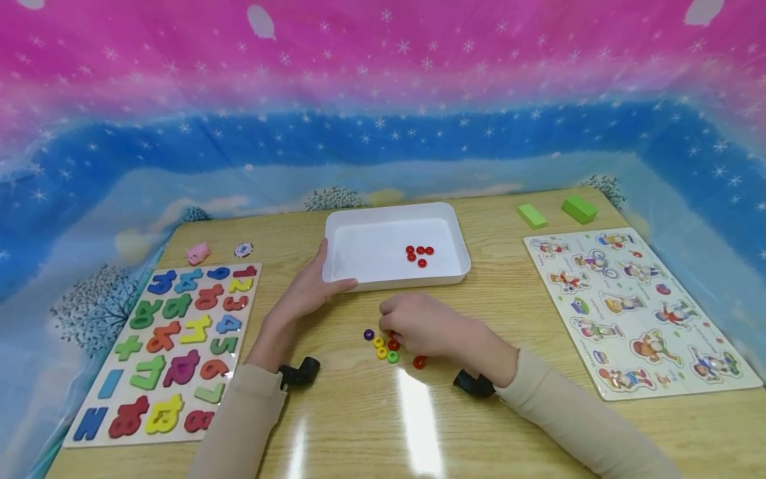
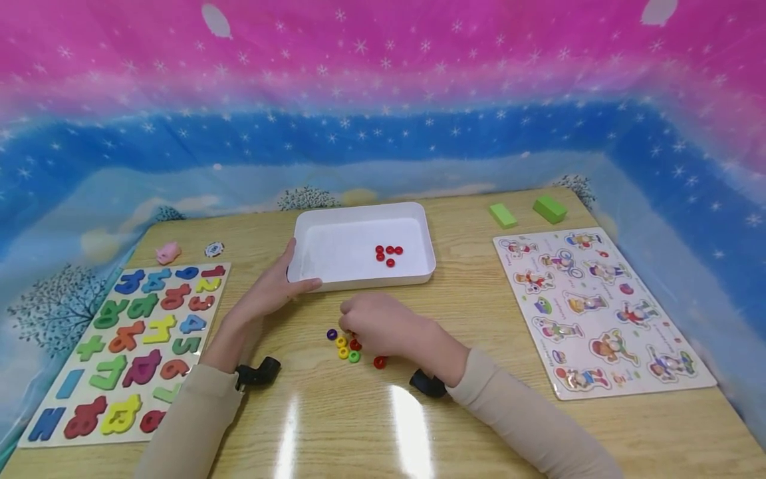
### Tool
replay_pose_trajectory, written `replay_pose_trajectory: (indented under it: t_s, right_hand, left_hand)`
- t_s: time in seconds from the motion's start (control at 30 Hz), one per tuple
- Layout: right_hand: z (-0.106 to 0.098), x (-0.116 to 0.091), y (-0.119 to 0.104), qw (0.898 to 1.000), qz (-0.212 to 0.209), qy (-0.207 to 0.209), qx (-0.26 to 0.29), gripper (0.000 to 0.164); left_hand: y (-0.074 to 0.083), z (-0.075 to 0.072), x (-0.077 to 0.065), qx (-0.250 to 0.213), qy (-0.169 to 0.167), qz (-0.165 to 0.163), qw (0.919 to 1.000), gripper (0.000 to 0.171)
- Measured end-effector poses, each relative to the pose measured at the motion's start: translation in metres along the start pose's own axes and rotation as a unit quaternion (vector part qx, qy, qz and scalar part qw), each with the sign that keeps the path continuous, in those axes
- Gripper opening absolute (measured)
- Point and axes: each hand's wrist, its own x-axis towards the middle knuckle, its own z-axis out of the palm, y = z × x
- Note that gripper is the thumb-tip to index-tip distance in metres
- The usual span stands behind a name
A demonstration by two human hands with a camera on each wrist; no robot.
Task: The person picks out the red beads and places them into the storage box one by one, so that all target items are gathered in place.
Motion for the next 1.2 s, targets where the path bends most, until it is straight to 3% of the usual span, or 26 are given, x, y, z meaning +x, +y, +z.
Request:
replay_pose_trajectory:
  t_s: [0.17, 0.37, 0.63, 0.8, 1.0, 1.2]
  right_hand:
    - [0.002, 0.002, -0.003, 0.999, 0.008, -0.010, -0.032, 0.017]
    - [0.003, 0.003, -0.001, 0.999, 0.034, -0.021, -0.033, 0.010]
    - [0.000, 0.005, 0.005, 0.998, 0.046, -0.014, -0.026, 0.007]
    - [-0.015, 0.011, 0.010, 0.999, 0.051, 0.007, -0.012, 0.005]
    - [-0.033, 0.028, 0.037, 0.992, 0.108, 0.057, 0.018, 0.010]
    - [-0.022, 0.051, 0.074, 0.983, 0.163, 0.080, 0.020, 0.011]
  left_hand:
    - [-0.001, 0.000, 0.000, 0.001, 0.001, -0.001, 1.0000, 0.118]
    - [-0.002, 0.000, 0.001, 0.004, 0.002, -0.002, 1.0000, 0.118]
    - [-0.003, 0.001, 0.001, -0.004, 0.001, 0.005, 1.0000, 0.118]
    - [-0.003, 0.000, 0.000, -0.007, 0.002, 0.008, 0.9999, 0.115]
    - [-0.002, 0.001, 0.001, -0.014, 0.007, 0.000, 0.9999, 0.112]
    - [0.000, 0.002, 0.002, -0.011, 0.007, -0.008, 0.9999, 0.112]
